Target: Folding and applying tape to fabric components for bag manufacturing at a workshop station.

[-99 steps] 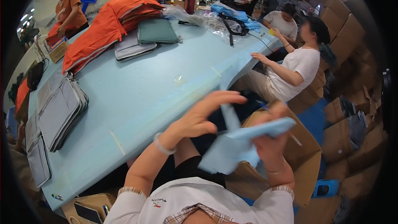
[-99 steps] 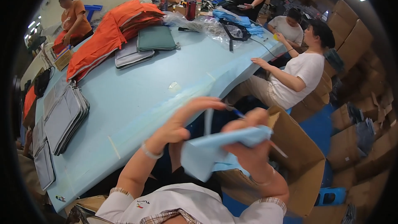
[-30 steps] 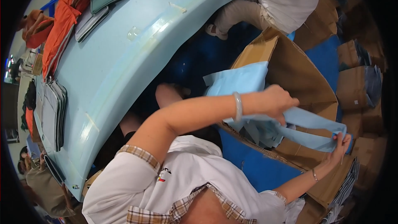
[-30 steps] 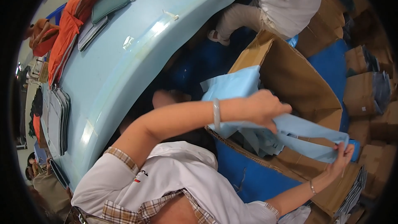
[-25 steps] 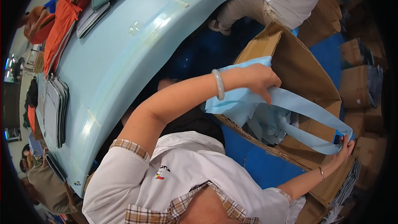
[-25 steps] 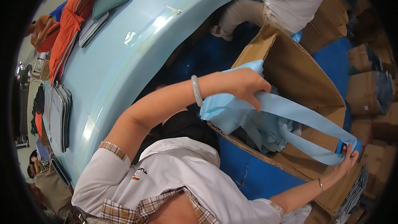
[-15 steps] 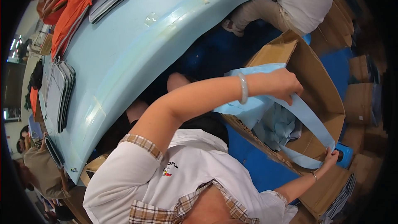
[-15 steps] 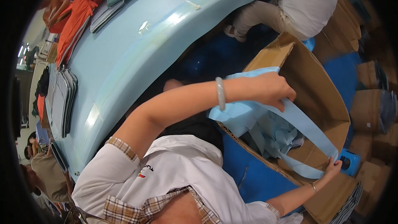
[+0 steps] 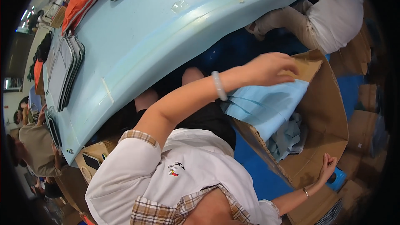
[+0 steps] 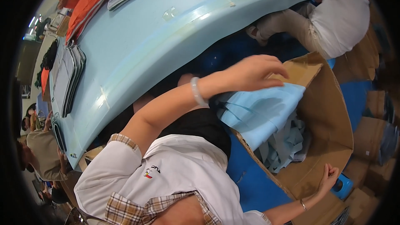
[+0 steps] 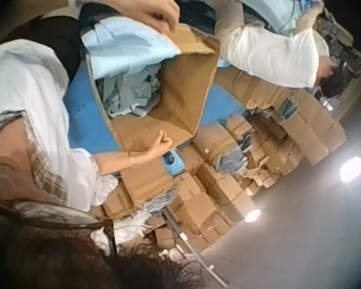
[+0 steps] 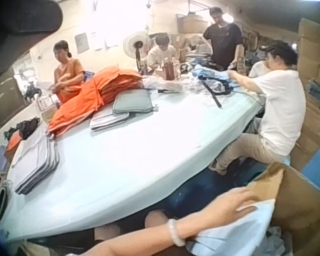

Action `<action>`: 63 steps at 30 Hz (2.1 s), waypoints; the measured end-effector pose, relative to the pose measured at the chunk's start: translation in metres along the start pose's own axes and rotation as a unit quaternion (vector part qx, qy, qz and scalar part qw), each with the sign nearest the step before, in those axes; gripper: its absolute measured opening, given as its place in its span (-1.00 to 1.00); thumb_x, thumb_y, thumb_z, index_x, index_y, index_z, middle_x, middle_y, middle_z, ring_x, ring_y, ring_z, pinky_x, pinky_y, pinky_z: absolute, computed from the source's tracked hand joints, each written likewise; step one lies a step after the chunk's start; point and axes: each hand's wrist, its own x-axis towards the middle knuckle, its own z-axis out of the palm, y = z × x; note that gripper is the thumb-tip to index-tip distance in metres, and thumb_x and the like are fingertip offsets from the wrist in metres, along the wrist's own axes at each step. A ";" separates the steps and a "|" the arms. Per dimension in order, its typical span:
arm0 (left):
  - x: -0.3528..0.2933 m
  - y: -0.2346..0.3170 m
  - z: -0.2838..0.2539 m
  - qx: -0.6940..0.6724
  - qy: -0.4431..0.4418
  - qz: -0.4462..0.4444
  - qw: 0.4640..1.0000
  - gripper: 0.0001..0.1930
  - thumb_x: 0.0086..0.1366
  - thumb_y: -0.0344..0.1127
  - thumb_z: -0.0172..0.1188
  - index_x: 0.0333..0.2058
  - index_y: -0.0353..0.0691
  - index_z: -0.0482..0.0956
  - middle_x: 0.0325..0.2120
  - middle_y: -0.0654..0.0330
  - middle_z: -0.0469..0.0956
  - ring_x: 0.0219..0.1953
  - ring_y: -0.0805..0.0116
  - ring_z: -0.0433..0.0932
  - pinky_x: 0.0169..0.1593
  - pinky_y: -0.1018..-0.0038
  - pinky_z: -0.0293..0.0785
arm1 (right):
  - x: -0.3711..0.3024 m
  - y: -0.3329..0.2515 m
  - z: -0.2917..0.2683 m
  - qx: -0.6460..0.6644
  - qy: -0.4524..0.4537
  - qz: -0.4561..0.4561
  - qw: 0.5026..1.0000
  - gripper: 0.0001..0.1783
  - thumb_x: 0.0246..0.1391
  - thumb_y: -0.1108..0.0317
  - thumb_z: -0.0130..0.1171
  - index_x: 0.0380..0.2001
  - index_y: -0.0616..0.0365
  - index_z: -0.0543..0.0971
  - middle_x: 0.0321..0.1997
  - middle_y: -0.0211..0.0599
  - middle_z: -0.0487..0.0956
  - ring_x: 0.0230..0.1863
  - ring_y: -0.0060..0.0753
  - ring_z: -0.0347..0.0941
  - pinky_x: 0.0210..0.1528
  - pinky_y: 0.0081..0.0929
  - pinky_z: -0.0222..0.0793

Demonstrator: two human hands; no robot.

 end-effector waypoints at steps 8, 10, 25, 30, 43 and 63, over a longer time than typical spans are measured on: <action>-0.164 -0.066 -0.042 -0.120 0.105 -0.316 0.935 -0.83 0.23 -0.31 0.15 -0.25 -0.23 0.58 -0.35 0.14 0.58 -0.34 0.38 0.57 -0.25 0.51 0.48 | -0.013 -0.188 0.084 0.187 -0.216 -0.006 0.958 -0.71 0.15 0.48 0.08 -0.50 0.12 0.16 -0.28 -0.11 0.55 -0.21 -0.45 0.42 -0.03 -0.53 0.29; -0.195 -0.075 -0.040 -0.121 0.096 -0.351 0.924 -0.82 0.25 -0.31 0.14 -0.23 -0.25 0.57 -0.35 0.17 0.58 -0.34 0.43 0.55 -0.24 0.55 0.46 | -0.012 -0.205 0.097 0.187 -0.232 -0.004 0.954 -0.72 0.11 0.51 0.07 -0.49 0.10 0.16 -0.29 -0.12 0.55 -0.22 -0.44 0.43 -0.05 -0.52 0.28; -0.256 -0.099 0.004 0.018 0.044 -0.290 0.956 -0.88 0.15 -0.34 0.14 -0.34 -0.21 0.56 -0.40 0.19 0.57 -0.28 0.19 0.54 -0.13 0.34 0.44 | -0.017 -0.240 0.143 0.224 -0.284 0.070 0.930 -0.58 -0.16 0.46 0.28 -0.44 0.00 0.17 -0.43 -0.53 0.25 -0.38 -0.68 0.10 -0.30 -0.72 0.06; -0.208 -0.093 0.014 -0.060 -0.039 -0.262 0.962 -0.55 0.07 -0.41 0.20 0.00 -0.14 0.42 -0.01 0.08 0.41 0.00 0.08 0.41 0.01 0.31 0.38 | -0.020 -0.226 0.137 0.222 -0.284 0.057 0.931 -0.54 -0.26 0.42 0.34 -0.49 -0.01 0.18 -0.44 -0.55 0.25 -0.40 -0.67 0.08 -0.35 -0.69 -0.01; -0.170 -0.038 0.063 -0.129 -0.081 -0.069 0.986 -0.60 0.04 -0.56 0.10 -0.08 -0.18 0.40 0.08 0.05 0.33 0.11 0.13 0.32 0.10 0.28 0.26 | -0.024 -0.244 0.120 0.278 -0.282 0.150 0.906 -0.52 -0.28 0.41 0.39 -0.47 0.07 0.21 -0.38 -0.23 0.47 -0.42 -0.56 0.29 -0.32 -0.61 0.24; -0.156 -0.031 0.065 -0.159 0.023 -0.048 0.986 -0.69 0.19 -0.39 0.12 -0.07 -0.14 0.40 -0.19 0.18 0.41 -0.27 0.27 0.45 -0.23 0.38 0.36 | -0.009 -0.238 0.086 0.239 -0.229 -0.018 0.944 -0.52 -0.27 0.42 0.33 -0.53 0.02 0.14 -0.57 -0.33 0.38 -0.49 -0.53 0.21 -0.37 -0.60 0.14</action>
